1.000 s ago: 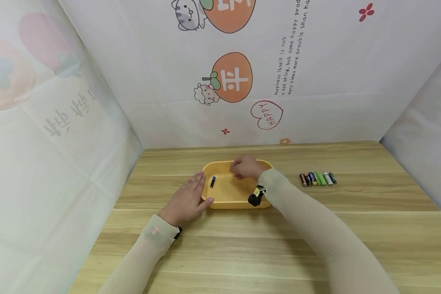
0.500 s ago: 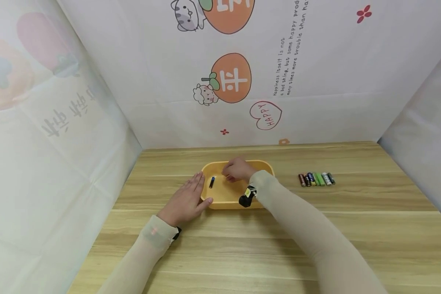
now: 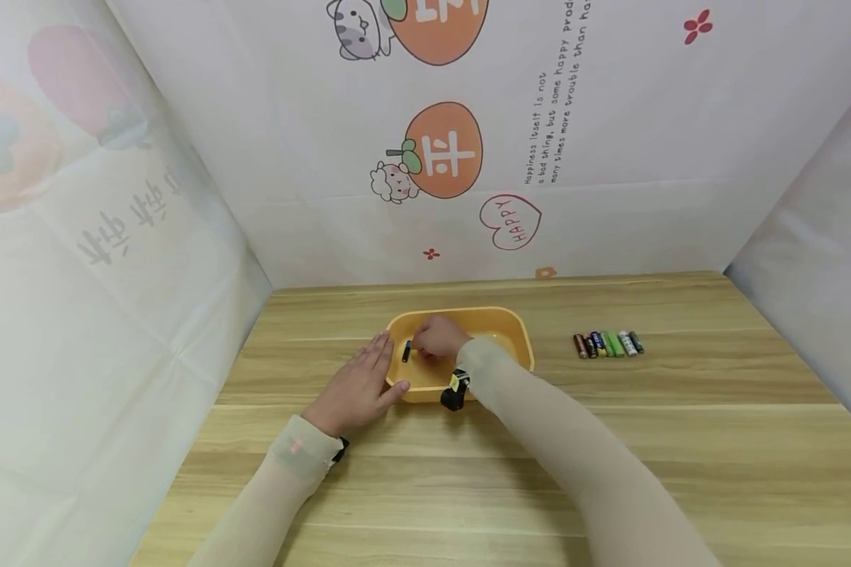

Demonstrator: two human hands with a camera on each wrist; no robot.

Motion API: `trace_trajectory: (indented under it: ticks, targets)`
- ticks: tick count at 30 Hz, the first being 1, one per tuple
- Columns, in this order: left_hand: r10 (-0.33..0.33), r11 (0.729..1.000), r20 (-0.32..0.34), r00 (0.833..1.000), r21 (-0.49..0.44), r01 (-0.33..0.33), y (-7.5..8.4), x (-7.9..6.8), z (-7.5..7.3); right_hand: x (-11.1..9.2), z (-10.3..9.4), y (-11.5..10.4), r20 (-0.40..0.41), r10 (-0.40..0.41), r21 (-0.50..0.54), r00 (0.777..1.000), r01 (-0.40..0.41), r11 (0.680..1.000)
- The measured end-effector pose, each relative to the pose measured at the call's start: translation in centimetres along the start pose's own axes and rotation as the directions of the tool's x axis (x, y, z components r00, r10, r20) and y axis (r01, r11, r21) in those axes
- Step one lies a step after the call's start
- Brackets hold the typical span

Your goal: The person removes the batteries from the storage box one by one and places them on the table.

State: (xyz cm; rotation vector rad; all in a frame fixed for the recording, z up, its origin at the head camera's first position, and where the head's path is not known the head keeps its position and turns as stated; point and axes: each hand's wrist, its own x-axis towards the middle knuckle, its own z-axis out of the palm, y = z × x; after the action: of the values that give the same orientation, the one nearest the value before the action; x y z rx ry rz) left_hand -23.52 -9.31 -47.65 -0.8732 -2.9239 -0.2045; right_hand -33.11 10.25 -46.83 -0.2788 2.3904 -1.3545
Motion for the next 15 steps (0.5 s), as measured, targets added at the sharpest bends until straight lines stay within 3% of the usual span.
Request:
trace_trajectory:
  ticks: [5,15]
  targets:
    - [0.005,1.000,-0.002,1.000,0.011,-0.005,0.1,0.0,-0.1,0.3,0.8,-0.3,-0.068,0.001,-0.056,0.998,-0.004,0.998]
    - [0.006,1.000,0.000,1.000,-0.004,-0.006,0.2,0.0,0.0,0.2,2.0,-1.1,-0.115,0.000,-0.159,0.993,-0.019,0.987]
